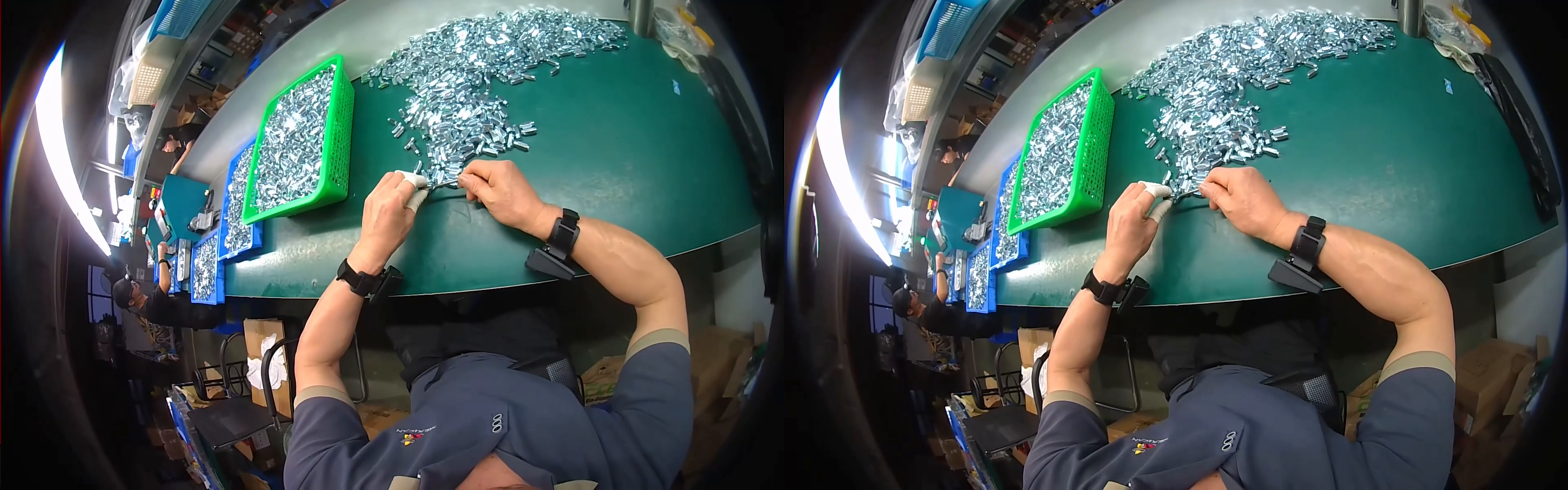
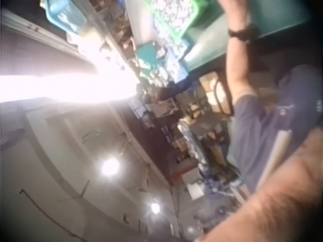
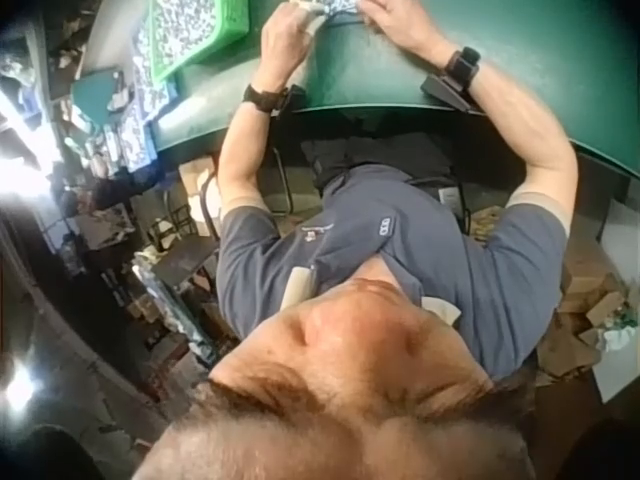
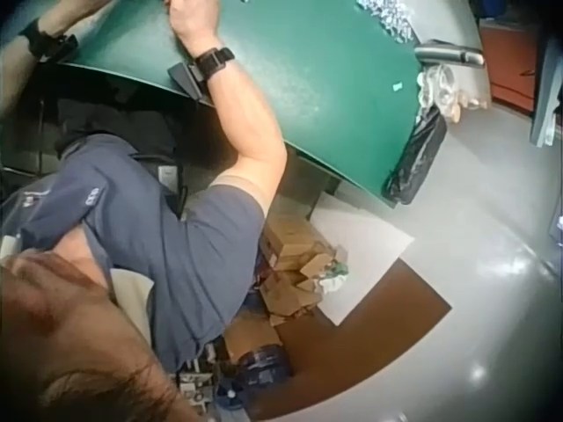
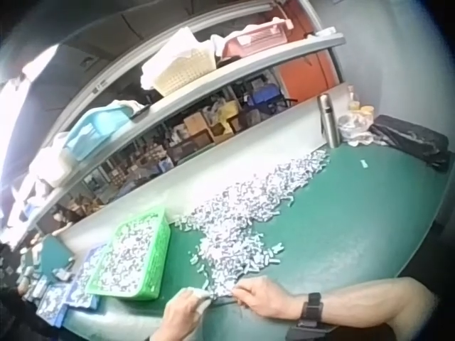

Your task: Inspecting and sorting small metal components into a green plastic bin on a factory assembly line.

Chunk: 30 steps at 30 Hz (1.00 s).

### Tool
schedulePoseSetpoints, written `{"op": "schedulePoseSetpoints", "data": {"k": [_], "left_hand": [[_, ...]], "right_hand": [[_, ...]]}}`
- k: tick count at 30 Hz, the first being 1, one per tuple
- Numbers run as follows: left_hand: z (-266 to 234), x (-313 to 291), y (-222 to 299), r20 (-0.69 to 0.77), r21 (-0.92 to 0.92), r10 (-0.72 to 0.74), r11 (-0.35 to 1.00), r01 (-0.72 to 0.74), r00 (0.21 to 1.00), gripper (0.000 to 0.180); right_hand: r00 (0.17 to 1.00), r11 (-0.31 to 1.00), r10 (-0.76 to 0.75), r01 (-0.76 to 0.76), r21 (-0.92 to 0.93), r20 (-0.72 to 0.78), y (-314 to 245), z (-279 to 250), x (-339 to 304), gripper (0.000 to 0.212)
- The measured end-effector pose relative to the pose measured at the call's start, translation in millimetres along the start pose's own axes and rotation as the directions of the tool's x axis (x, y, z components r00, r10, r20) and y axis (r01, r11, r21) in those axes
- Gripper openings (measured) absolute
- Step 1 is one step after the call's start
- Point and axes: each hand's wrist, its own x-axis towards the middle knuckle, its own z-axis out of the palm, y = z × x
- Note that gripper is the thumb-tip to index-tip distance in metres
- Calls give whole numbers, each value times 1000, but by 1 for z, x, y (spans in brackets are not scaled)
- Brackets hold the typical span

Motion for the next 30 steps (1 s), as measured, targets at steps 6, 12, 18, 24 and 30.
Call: {"op": "schedulePoseSetpoints", "data": {"k": [6,12,18,24,30], "left_hand": [[1,-4,3,0,-16,-6,1000,6,1000,19],[6,1,15,10,-75,-16,997,17,1000,19],[15,0,14,26,-169,-75,983,78,997,21],[26,2,22,-10,-245,-81,967,76,997,20],[14,3,26,-27,-184,-55,982,49,998,18]], "right_hand": [[1000,999,-25,25,-36,-16,-7,1,-1,28],[1000,999,-8,9,-49,24,-3,2,-2,34],[986,990,128,-134,47,108,-10,-2,-1,40],[986,990,133,-137,37,101,-6,0,-2,47],[983,985,126,-140,98,134,-6,3,-3,47]]}}
